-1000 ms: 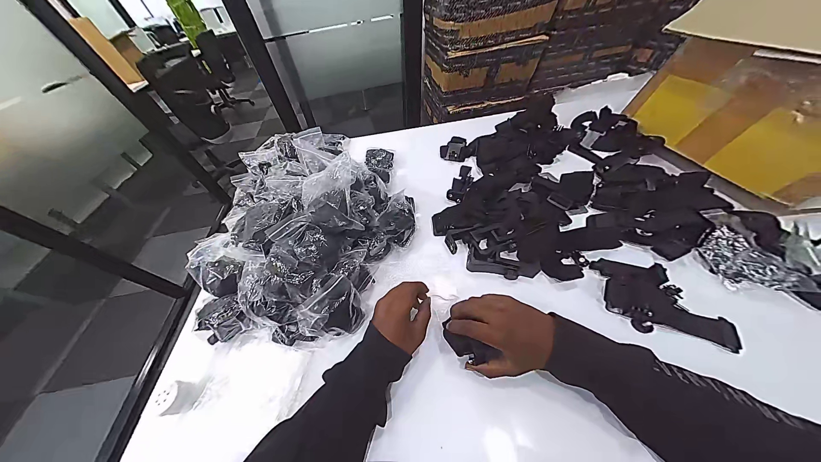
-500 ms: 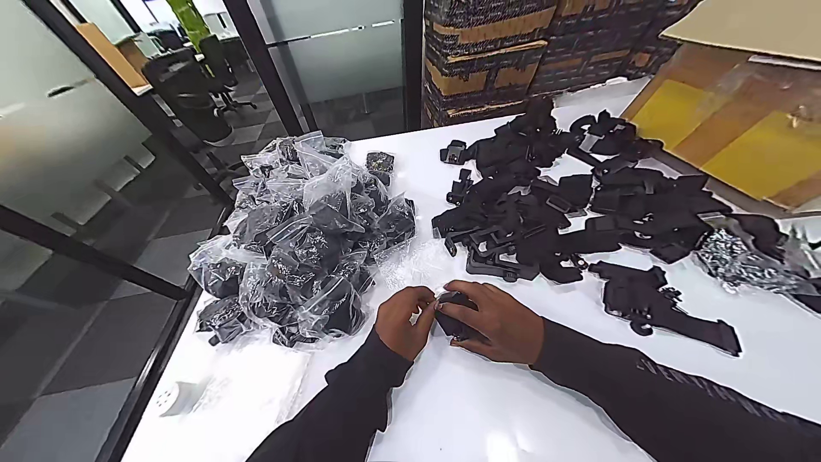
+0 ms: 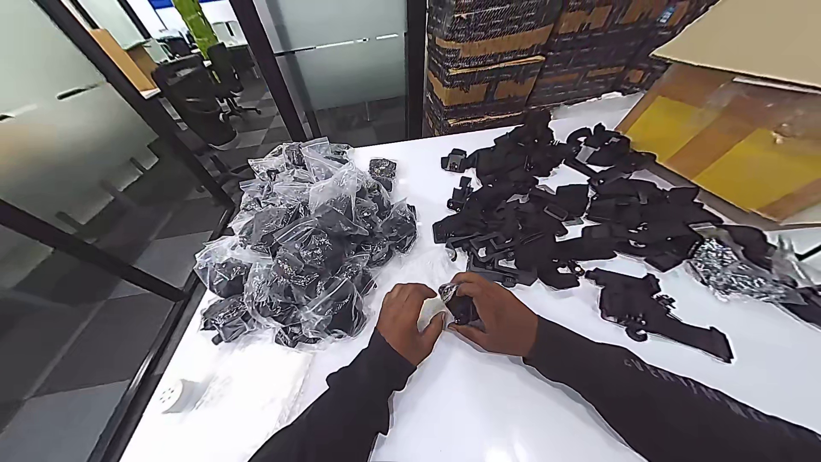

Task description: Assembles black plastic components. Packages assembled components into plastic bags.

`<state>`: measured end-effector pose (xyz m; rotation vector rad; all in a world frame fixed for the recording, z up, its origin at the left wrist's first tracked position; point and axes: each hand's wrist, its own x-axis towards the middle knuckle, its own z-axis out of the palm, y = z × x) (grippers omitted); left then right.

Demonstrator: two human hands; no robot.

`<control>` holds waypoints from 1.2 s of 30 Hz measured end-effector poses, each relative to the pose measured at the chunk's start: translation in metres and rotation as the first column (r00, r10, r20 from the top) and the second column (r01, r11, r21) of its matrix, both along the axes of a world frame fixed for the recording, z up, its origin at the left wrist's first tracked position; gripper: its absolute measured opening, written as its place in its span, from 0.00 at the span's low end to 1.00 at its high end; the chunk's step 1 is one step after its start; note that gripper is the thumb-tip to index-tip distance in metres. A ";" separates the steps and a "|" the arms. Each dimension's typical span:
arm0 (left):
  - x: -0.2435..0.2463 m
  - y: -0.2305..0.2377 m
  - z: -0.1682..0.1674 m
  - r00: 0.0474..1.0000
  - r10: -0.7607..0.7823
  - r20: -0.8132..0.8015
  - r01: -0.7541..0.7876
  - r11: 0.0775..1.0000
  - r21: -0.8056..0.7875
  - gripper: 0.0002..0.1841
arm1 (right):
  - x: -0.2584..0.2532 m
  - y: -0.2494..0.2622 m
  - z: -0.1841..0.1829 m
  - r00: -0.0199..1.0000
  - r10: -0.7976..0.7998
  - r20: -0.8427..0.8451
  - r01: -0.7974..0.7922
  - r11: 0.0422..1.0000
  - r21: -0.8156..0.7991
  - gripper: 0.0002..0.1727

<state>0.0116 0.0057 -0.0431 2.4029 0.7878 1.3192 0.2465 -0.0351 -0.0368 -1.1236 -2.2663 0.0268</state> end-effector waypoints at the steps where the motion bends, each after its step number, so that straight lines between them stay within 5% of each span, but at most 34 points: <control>1: -0.001 0.001 0.000 0.999 0.034 -0.037 -0.035 0.999 -0.006 0.14 | 0.002 0.001 0.000 1.000 -0.019 -0.022 0.019 1.000 0.015 0.34; 14: 0.004 0.000 -0.005 0.995 -0.008 0.098 0.013 0.998 -0.056 0.04 | -0.005 -0.001 0.002 0.999 -0.039 -0.010 0.040 0.999 0.021 0.31; 26: 0.005 -0.004 -0.002 0.996 0.028 0.090 -0.022 0.997 -0.069 0.03 | -0.005 0.001 0.001 0.989 -0.115 0.092 0.112 0.993 0.044 0.35; 36: 0.006 -0.006 -0.004 0.998 0.006 0.070 0.001 0.995 -0.095 0.02 | -0.009 -0.002 0.005 0.983 -0.113 0.148 0.120 0.992 -0.043 0.29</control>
